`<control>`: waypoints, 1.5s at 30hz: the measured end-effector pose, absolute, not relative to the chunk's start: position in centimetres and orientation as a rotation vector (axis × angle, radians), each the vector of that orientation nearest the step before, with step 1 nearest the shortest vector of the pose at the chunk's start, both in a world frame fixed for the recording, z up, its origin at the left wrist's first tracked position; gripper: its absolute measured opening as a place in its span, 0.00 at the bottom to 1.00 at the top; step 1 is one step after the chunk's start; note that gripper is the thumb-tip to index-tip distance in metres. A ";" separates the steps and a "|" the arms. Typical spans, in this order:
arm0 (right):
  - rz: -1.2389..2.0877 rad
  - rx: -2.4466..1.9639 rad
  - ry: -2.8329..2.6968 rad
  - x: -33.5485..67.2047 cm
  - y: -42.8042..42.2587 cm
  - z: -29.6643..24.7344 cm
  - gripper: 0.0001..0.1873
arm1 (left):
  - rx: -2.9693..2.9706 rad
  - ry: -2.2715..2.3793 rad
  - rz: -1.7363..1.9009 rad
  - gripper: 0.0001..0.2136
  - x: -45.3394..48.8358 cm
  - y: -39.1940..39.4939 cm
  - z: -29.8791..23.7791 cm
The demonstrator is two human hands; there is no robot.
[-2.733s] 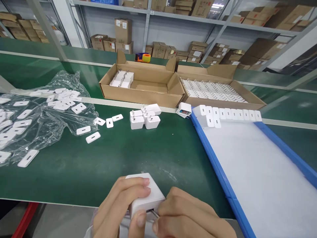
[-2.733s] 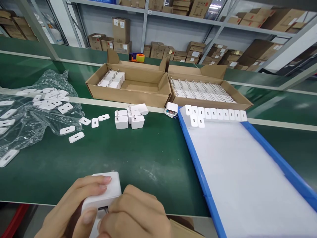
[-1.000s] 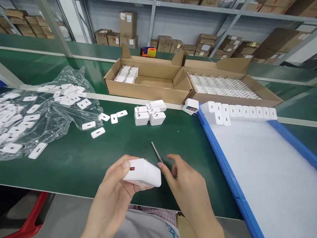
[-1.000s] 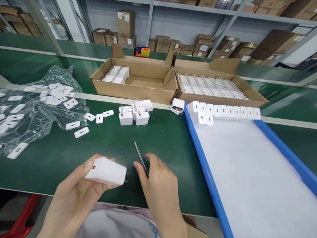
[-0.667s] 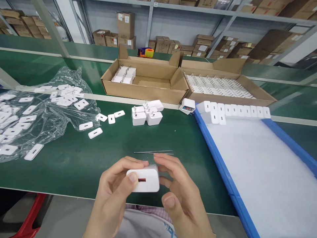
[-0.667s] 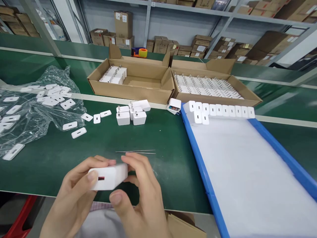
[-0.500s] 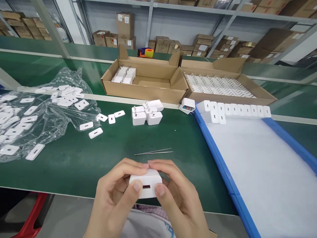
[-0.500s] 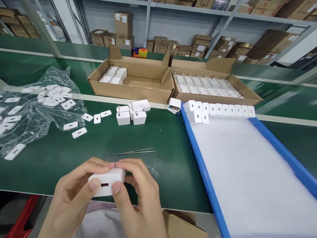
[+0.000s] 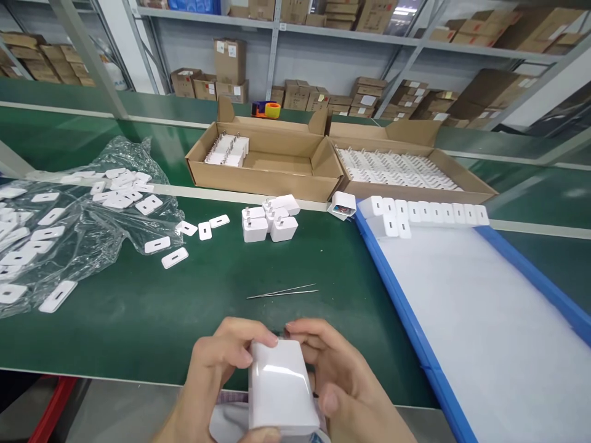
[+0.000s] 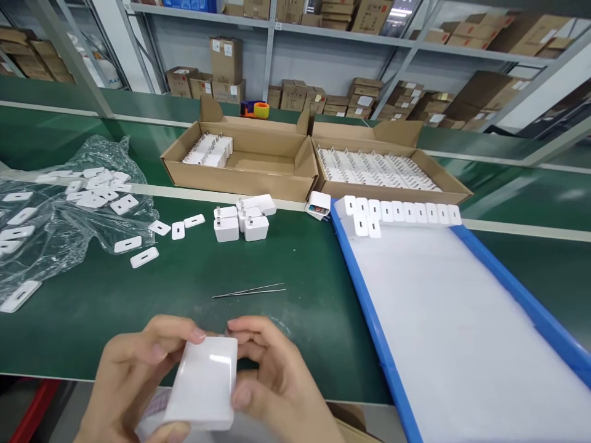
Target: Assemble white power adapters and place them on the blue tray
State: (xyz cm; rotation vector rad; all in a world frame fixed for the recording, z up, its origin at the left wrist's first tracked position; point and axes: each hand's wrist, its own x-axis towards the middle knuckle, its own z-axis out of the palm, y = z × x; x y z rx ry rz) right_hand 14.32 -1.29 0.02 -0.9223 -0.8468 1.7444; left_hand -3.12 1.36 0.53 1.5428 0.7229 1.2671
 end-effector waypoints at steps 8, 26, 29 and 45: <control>1.975 -0.811 -0.900 15.5 -0.5 -0.9 0.26 | 2.116 0.659 1.015 0.12 -4.9 1.8 -2.5; 1.119 -1.400 -1.754 15.7 -2.2 -4.3 0.30 | 2.111 0.871 0.482 0.31 -6.3 3.8 -5.2; 1.019 -1.328 -1.673 15.5 -2.1 -4.8 0.29 | 1.798 1.025 0.351 0.29 -6.3 3.4 -4.5; 1.700 -1.246 -1.008 15.7 -0.7 -0.7 0.30 | 1.233 0.784 0.603 0.31 -5.5 3.7 -3.0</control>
